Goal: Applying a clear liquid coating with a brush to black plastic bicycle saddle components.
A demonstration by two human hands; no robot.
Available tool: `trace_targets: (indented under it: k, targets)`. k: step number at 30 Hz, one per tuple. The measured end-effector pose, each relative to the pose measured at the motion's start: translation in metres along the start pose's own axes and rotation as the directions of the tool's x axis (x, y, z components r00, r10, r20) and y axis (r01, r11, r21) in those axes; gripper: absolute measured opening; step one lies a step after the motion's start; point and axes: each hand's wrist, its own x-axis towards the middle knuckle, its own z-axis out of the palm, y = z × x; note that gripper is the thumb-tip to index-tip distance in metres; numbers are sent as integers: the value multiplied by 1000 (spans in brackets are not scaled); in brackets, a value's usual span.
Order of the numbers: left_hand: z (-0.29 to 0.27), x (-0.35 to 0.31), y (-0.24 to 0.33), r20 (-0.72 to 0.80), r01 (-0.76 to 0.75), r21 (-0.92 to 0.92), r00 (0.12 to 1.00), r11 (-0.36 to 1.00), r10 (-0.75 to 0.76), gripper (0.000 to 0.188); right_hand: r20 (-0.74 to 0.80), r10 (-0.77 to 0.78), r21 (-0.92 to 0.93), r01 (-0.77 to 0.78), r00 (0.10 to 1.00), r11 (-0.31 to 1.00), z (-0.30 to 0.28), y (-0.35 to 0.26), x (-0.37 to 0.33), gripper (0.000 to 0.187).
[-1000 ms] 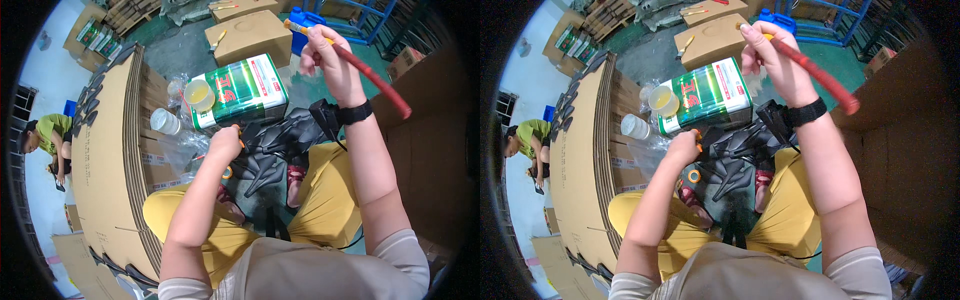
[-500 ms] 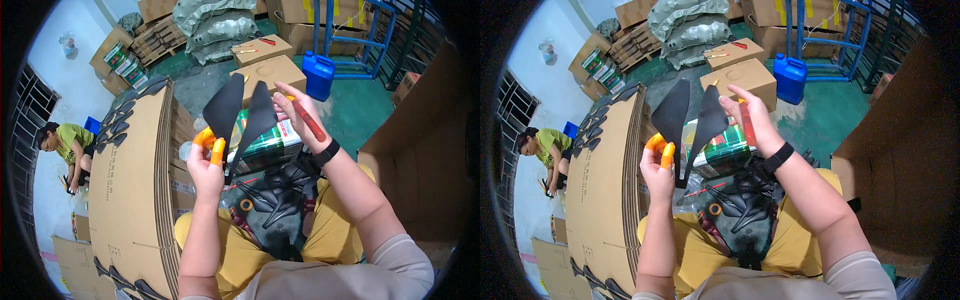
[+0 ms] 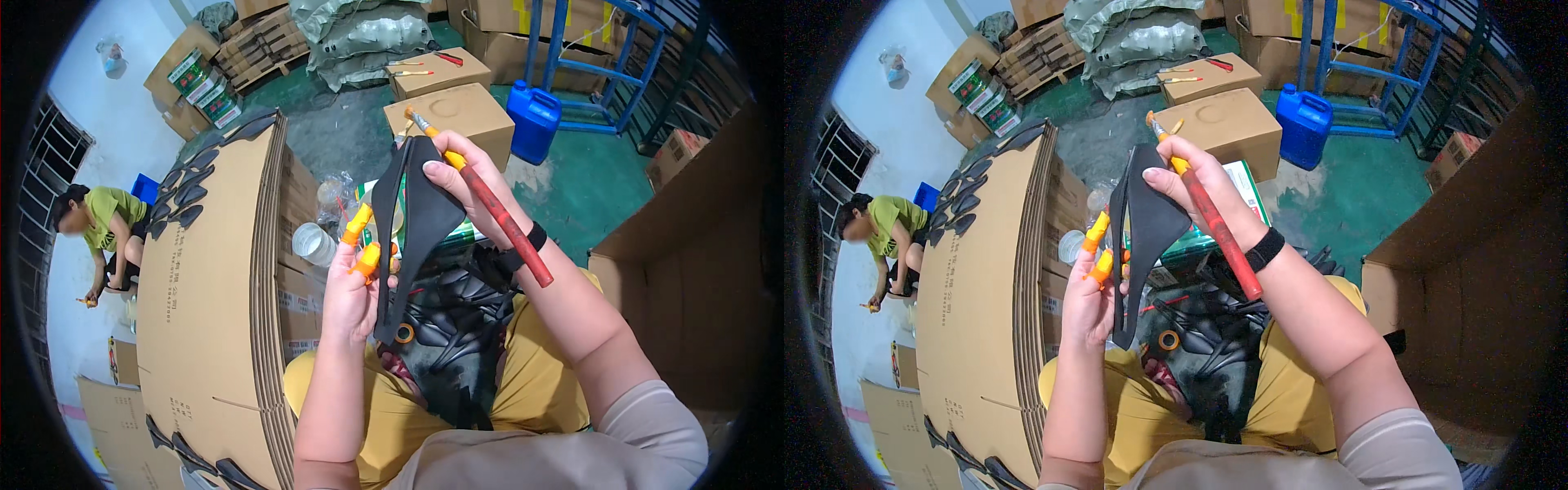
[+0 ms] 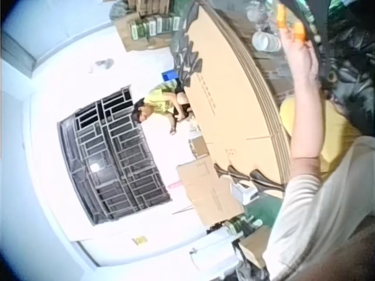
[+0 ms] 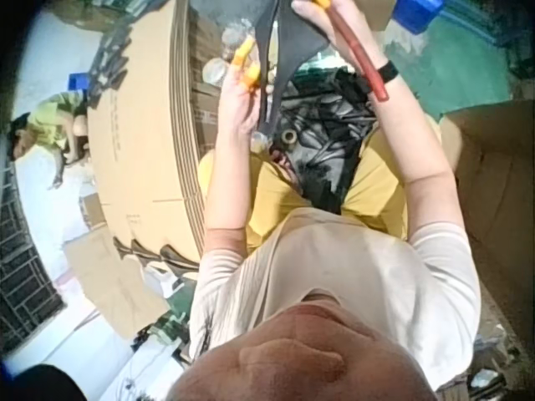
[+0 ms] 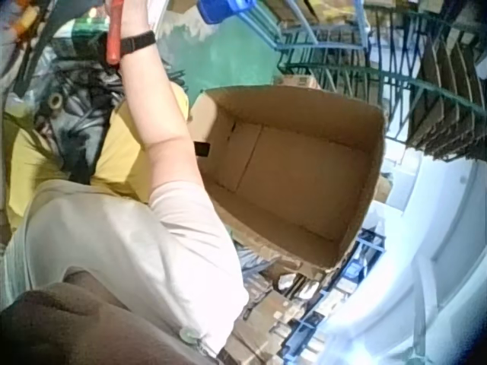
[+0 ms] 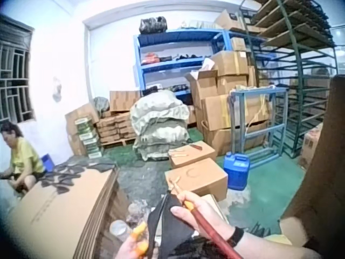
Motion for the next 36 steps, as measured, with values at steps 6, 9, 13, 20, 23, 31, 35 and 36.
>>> trace_targets:
  k: [6, 9, 13, 20, 23, 31, 35, 36]
  targets:
    - [5, -5, 1, 0, 118, -34, 993, 992, -118, 44, 89, 99, 54, -104, 991, 993, 1, 11, 5, 16]
    - [14, -5, -6, -110, 33, 330, 994, 944, 3, 38, 101, 109, -50, -104, 989, 993, 0, 13, 6, 17]
    - [-3, -6, -12, -57, -16, 511, 997, 859, 52, 41, 125, -25, -201, 49, 992, 978, 4, 9, 4, 23]
    - [21, -7, -29, 85, -212, 690, 973, 692, 213, 28, 134, -69, -250, 101, 989, 963, 26, 8, -11, 26]
    - [25, -13, -22, 30, -96, 573, 995, 814, 97, 23, 149, -95, -202, 125, 984, 971, 26, 9, -11, 25]
    - [23, -15, -27, 158, -313, 745, 941, 589, 300, 26, 142, -89, -253, 123, 986, 960, 26, 9, -12, 27]
    - [21, -15, -21, 143, -276, 783, 952, 558, 270, 45, 182, -96, -324, 152, 978, 934, 26, 5, -12, 29]
    - [20, -14, -20, 162, -287, 811, 947, 510, 276, 44, 192, -104, -347, 167, 976, 923, 26, 5, -11, 30]
